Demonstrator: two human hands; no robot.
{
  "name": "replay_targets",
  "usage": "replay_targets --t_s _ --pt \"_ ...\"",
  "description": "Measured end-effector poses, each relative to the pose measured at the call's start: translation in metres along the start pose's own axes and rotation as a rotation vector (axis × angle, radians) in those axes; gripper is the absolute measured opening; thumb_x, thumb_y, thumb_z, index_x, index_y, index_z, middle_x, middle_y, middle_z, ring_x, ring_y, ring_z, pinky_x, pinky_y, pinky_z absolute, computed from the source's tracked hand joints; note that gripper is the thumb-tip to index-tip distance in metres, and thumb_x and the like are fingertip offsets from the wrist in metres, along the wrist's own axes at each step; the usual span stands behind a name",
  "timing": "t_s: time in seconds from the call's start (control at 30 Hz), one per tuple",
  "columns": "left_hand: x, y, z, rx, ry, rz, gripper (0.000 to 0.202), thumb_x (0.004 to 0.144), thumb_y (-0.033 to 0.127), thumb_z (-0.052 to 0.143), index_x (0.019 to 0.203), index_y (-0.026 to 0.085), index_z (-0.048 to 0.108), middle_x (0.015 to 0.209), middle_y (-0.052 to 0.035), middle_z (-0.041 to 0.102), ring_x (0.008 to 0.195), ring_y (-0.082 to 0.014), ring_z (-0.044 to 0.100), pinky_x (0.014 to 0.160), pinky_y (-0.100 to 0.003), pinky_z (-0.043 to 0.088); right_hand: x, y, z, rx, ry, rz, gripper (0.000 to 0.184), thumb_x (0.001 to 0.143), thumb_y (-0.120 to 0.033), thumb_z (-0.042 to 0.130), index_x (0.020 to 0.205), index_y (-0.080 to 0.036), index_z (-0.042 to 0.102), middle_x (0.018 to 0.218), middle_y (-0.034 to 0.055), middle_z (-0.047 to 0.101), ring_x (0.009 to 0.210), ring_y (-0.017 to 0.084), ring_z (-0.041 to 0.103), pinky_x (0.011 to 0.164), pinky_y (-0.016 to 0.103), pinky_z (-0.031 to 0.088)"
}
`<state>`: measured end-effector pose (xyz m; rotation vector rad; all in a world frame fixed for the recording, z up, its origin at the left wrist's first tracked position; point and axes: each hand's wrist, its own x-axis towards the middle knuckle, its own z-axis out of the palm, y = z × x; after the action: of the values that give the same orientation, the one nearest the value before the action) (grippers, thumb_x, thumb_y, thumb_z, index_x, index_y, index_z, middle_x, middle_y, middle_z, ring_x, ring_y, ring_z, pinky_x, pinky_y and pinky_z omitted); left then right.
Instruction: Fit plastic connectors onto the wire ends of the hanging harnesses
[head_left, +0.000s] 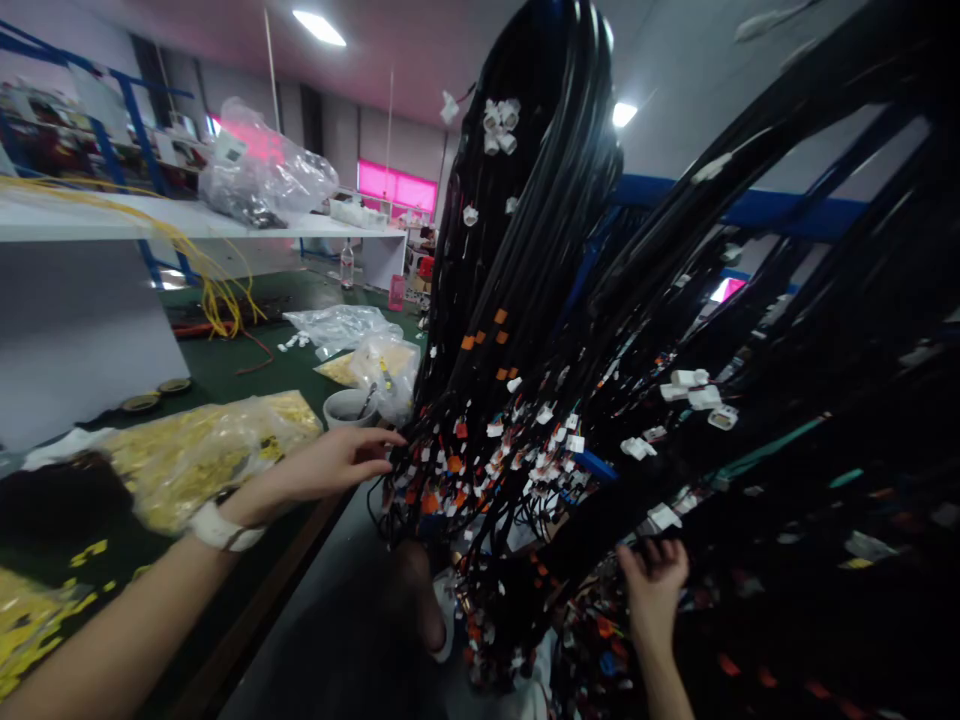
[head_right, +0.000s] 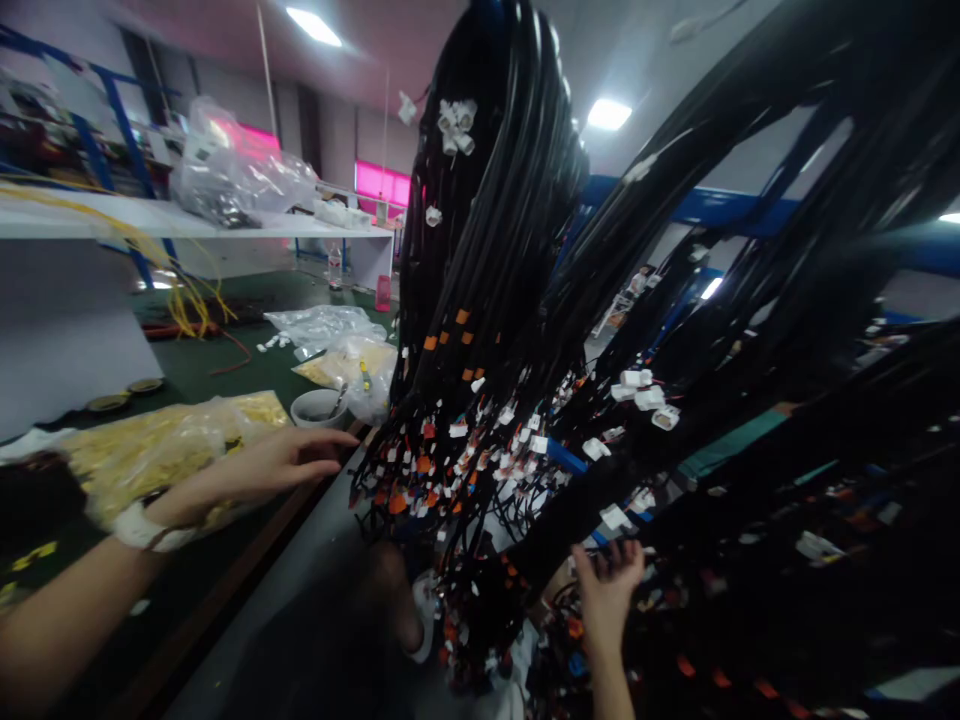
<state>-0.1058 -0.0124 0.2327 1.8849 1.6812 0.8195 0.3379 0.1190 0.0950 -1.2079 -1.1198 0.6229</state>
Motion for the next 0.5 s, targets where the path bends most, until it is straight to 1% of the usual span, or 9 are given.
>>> replay_targets --t_s 0.03,0.07,0.1,0.13,0.2,0.3,0.37,0.43,0.5 --pt "0.015 0.014 0.008 -0.088 -0.007 0.058 0.043 0.083 0.035 0.051 0.121 0.016 0.056 0.08 0.0012 0.067 0.072 -0.012 0.055 0.069 -0.019 0.039 -0.004 0.009 0.008 -0.003 -0.033 0.052 0.1 0.056 -0.042 0.076 0.136 -0.024 0.019 0.147 0.0161 0.023 0.133 0.031 0.031 0.106 0.047 0.031" --pt "0.031 0.028 0.019 -0.192 -0.053 0.118 0.046 0.081 0.035 0.054 0.123 0.016 0.054 0.081 -0.0001 0.067 0.072 -0.0127 0.057 0.069 -0.021 0.042 -0.006 0.017 0.016 -0.009 -0.045 0.083 0.105 0.055 -0.044 0.077 0.139 -0.024 0.016 0.146 0.0154 0.026 0.132 0.031 0.032 0.106 0.044 0.032" --pt "0.046 0.042 0.031 -0.305 -0.088 0.166 0.049 0.08 0.035 0.056 0.125 0.017 0.051 0.085 -0.0017 0.067 0.076 -0.0135 0.059 0.072 -0.023 0.044 -0.007 0.022 0.023 -0.018 -0.077 0.113 0.11 0.053 -0.044 0.077 0.14 -0.023 0.014 0.143 0.0147 0.032 0.129 0.03 0.037 0.105 0.043 0.034" --pt "0.06 0.056 0.045 -0.41 -0.122 0.217 0.052 0.079 0.034 0.059 0.127 0.018 0.049 0.091 -0.0037 0.067 0.081 -0.0143 0.06 0.075 -0.025 0.046 -0.007 0.026 0.03 -0.032 -0.108 0.142 0.111 0.052 -0.044 0.078 0.14 -0.022 0.014 0.139 0.0132 0.04 0.125 0.03 0.043 0.103 0.042 0.036" --pt "0.087 0.081 0.075 -0.556 -0.17 0.317 0.063 0.074 0.033 0.066 0.132 0.017 0.044 0.102 -0.0085 0.065 0.091 -0.0167 0.061 0.083 -0.03 0.047 -0.005 0.032 0.039 -0.052 -0.097 0.166 0.104 0.05 -0.046 0.078 0.137 -0.022 0.026 0.126 0.0079 0.054 0.116 0.029 0.051 0.098 0.039 0.042" --pt "0.121 0.11 0.119 -0.551 -0.227 0.456 0.08 0.068 0.031 0.072 0.138 0.018 0.035 0.122 -0.0144 0.057 0.111 -0.0217 0.056 0.094 -0.035 0.044 -0.001 0.04 0.047 -0.038 -0.078 0.172 0.085 0.051 -0.049 0.076 0.126 -0.021 0.046 0.105 0.0027 0.067 0.105 0.029 0.059 0.09 0.037 0.048" --pt "0.142 0.121 0.145 -0.498 -0.267 0.522 0.094 0.065 0.033 0.076 0.143 0.021 0.027 0.137 -0.0158 0.046 0.125 -0.0256 0.045 0.104 -0.04 0.036 0.001 0.048 0.048 -0.011 -0.101 0.182 0.075 0.052 -0.05 0.075 0.117 -0.019 0.055 0.095 0.0027 0.07 0.099 0.031 0.062 0.085 0.039 0.049" --pt "0.164 0.129 0.17 -0.458 -0.291 0.528 0.112 0.057 0.036 0.08 0.147 0.021 0.015 0.147 -0.0178 0.031 0.134 -0.0301 0.033 0.109 -0.044 0.029 0.003 0.056 0.048 0.001 -0.113 0.199 0.067 0.051 -0.05 0.075 0.109 -0.019 0.061 0.089 0.0034 0.071 0.095 0.033 0.063 0.082 0.04 0.05" --pt "0.184 0.137 0.195 -0.446 -0.282 0.501 0.127 0.049 0.04 0.084 0.148 0.019 0.006 0.15 -0.0196 0.023 0.136 -0.0331 0.026 0.11 -0.047 0.026 0.005 0.063 0.048 -0.004 -0.107 0.214 0.063 0.049 -0.049 0.077 0.102 -0.019 0.064 0.087 0.004 0.072 0.094 0.034 0.064 0.08 0.041 0.051"
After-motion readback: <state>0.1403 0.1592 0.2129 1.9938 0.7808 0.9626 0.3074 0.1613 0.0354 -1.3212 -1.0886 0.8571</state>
